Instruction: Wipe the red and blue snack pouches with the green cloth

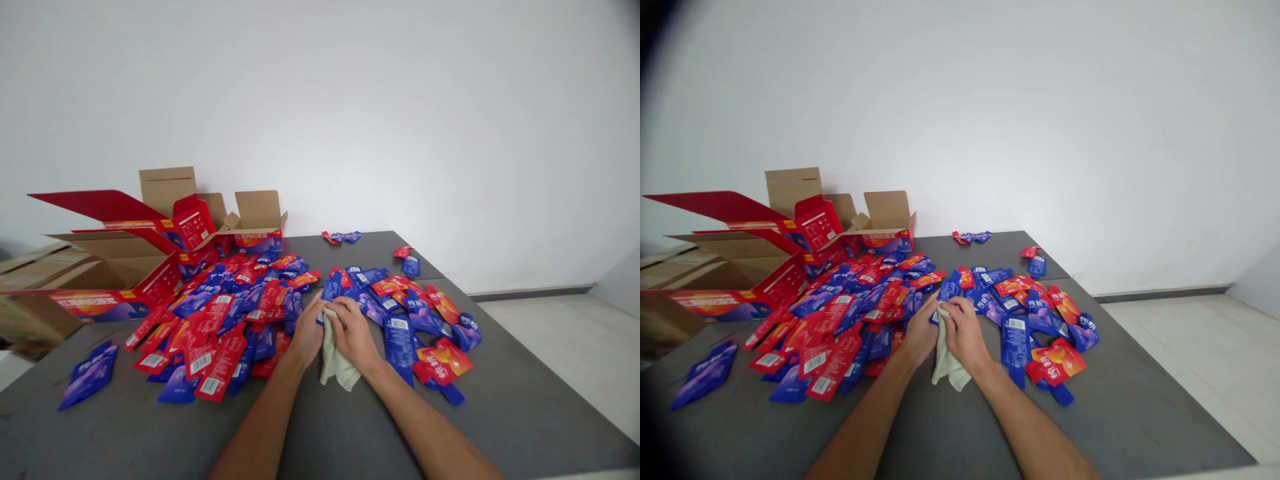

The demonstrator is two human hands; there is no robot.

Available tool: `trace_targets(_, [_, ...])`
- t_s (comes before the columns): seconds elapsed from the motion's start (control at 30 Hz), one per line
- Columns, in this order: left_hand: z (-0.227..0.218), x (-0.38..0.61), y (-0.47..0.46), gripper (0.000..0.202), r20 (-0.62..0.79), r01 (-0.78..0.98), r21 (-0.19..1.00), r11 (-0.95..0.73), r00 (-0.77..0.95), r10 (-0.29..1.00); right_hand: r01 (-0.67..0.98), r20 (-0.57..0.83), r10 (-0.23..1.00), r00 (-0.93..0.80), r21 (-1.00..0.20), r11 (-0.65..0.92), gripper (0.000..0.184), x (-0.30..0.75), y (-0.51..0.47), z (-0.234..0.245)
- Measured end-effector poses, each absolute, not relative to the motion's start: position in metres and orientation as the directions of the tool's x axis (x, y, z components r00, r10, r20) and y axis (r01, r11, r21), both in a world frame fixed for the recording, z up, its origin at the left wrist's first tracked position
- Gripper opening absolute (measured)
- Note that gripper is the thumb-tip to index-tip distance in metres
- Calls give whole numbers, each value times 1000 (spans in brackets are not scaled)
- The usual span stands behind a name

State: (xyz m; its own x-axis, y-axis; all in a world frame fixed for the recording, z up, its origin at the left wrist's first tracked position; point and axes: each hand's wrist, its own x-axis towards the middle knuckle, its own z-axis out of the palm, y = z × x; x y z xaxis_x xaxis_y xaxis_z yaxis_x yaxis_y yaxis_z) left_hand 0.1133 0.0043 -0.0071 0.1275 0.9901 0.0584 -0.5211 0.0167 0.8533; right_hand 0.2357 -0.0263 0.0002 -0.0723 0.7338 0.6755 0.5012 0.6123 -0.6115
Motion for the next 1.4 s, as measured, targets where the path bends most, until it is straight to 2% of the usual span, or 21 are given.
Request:
trace_targets(0.13, [-1, 111, 1, 50, 56, -634, 767, 97, 217, 975, 530, 687, 719, -103, -574, 624, 30, 236, -26, -2])
trace_targets(0.47, [-5, 111, -1, 47, -43, -518, 830, 209, 315, 948, 651, 713, 684, 156, -595, 471, 32, 271, -13, 9])
trace_targets(0.57, [-4, 109, -1, 48, -36, -543, 811, 218, 325, 945, 650, 719, 692, 72, -559, 514, 34, 265, -15, 5])
trace_targets(0.67, [-3, 108, -1, 51, -21, -575, 794, 200, 302, 953, 618, 695, 711, -106, -514, 595, 40, 250, -21, 1])
trace_targets(0.8, [-2, 109, 0, 50, 27, -555, 826, 100, 217, 976, 579, 652, 705, -278, -472, 665, 49, 236, -29, 2])
trace_targets(0.9, [2, 107, 4, 43, 137, -354, 932, -83, 132, 982, 580, 637, 711, -297, -471, 665, 50, 234, -30, 2])
trace_targets(1.0, [7, 97, 9, 43, 244, 2, 970, -245, 67, 967, 590, 638, 724, -263, -487, 644, 47, 236, -29, 1])
trace_targets(1.1, [10, 85, 14, 46, 343, 304, 898, -318, -28, 939, 598, 638, 732, -239, -497, 628, 43, 237, -28, 1])
trace_targets(1.2, [6, 76, 19, 47, 475, 545, 760, -355, -92, 875, 616, 628, 741, -237, -492, 615, 42, 238, -29, 1])
trace_targets(1.3, [0, 71, 22, 51, 549, 696, 639, -328, -114, 828, 655, 603, 764, -228, -485, 579, 38, 239, -28, -1])
trace_targets(1.4, [-1, 60, 26, 53, 569, 759, 584, -287, -131, 812, 697, 571, 790, -223, -473, 539, 34, 241, -27, -6])
